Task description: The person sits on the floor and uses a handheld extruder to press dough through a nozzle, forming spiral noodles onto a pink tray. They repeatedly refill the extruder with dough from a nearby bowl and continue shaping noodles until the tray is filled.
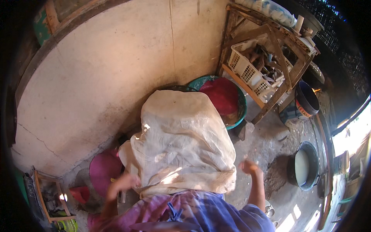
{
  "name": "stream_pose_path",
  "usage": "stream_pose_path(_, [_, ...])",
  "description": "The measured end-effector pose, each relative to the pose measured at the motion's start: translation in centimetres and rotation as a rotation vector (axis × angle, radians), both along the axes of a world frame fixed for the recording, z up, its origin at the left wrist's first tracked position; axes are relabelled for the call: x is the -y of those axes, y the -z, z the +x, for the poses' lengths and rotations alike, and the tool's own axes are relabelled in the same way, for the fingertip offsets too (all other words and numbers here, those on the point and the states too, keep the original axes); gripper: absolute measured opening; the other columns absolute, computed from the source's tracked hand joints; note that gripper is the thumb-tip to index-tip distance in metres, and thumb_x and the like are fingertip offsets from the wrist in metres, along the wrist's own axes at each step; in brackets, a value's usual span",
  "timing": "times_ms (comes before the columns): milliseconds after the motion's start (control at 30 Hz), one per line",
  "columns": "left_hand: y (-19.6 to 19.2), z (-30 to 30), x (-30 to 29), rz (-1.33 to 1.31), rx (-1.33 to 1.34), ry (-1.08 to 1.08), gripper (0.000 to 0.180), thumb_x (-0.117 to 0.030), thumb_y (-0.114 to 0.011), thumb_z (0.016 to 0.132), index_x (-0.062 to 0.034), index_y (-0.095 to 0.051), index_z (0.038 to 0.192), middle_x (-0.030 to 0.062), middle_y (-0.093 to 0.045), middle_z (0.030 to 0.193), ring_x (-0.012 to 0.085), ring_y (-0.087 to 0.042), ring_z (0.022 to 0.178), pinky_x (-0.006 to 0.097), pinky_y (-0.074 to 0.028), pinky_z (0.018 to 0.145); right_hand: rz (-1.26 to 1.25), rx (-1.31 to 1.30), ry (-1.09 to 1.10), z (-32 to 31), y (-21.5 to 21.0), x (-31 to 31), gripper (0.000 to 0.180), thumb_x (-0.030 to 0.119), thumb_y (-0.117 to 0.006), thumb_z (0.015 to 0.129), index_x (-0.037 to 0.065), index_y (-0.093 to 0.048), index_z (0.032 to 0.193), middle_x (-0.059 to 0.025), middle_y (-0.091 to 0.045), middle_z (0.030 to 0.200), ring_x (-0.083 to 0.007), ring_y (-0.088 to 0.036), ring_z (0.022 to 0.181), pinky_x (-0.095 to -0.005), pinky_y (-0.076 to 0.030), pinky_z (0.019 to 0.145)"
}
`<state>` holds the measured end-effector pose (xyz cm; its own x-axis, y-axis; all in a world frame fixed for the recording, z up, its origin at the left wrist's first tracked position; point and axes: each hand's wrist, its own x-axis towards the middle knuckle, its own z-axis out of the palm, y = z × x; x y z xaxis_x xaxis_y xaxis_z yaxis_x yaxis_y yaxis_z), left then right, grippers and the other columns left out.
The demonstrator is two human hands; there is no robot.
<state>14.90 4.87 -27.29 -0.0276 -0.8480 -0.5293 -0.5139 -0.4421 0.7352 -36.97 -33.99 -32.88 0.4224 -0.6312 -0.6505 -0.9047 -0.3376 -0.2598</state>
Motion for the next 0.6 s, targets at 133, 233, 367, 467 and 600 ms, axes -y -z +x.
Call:
stream_pose_path(133, [1.2, 8.4, 12.9, -0.763, 0.344, -0.521, 0.029, -0.022, -0.055, 0.099, -0.0001, -0.058, 0.117, 0.0182, -0.067, 0.109, 0.0290, -0.068, 0.098, 0.039, -0.052, 0.083, -0.570, 0.744, 0.072, 8.9, -0.5, 7.0, 0.024, 0.016, -0.061, 0.093, 0.002, -0.065, 0.112, -0.0151, -0.068, 0.105, -0.0282, -0.066, 0.096, -0.0341, -0.050, 0.086])
stream_pose_path(233, [4.6, 13.4, 23.6, -0.772, 0.231, -0.610, 0.040, -0.022, -0.056, 0.099, 0.0012, -0.053, 0.132, 0.0175, -0.060, 0.131, 0.0286, -0.062, 0.113, 0.036, -0.048, 0.095, -0.218, 1.113, 0.364, 17.5, -0.2, 11.6, 0.042, 0.031, -0.060, 0.098, -0.002, -0.060, 0.125, -0.0114, -0.068, 0.117, -0.0200, -0.064, 0.105, -0.0329, -0.049, 0.092])
stream_pose_path(367, [9.0, 15.6, 30.1, -0.488, 0.116, -0.863, 0.044, -0.023, -0.051, 0.102, 0.0005, -0.049, 0.138, 0.0170, -0.053, 0.140, 0.0278, -0.057, 0.122, 0.034, -0.043, 0.102, -0.508, 0.606, 0.284, 24.5, 0.2, 15.1, 0.060, 0.049, -0.050, 0.096, 0.002, -0.058, 0.130, -0.0184, -0.055, 0.138, -0.0331, -0.045, 0.135, -0.0767, -0.001, 0.106])
stream_pose_path(467, [9.9, 16.1, 31.3, -0.506, -0.121, -0.856, 0.038, -0.024, -0.046, 0.103, 0.0005, -0.055, 0.131, 0.0156, -0.059, 0.134, 0.0267, -0.059, 0.117, 0.035, -0.043, 0.100, -0.268, 0.663, 0.364, 26.0, -0.8, 15.9, 0.062, 0.052, -0.048, 0.096, 0.005, -0.054, 0.135, -0.0190, -0.057, 0.134, -0.0329, -0.049, 0.129, -0.0586, -0.021, 0.110])
stream_pose_path(600, [8.6, 16.1, 30.7, -0.686, 0.162, -0.699, 0.026, -0.021, -0.050, 0.101, 0.0011, -0.062, 0.106, 0.0191, -0.067, 0.104, 0.0345, -0.063, 0.100, 0.040, -0.047, 0.086, 0.000, 0.713, 0.212, 25.1, -2.9, 15.2, 0.052, 0.043, -0.050, 0.098, 0.002, -0.056, 0.130, -0.0199, -0.064, 0.117, -0.0332, -0.059, 0.109, -0.0421, -0.041, 0.094])
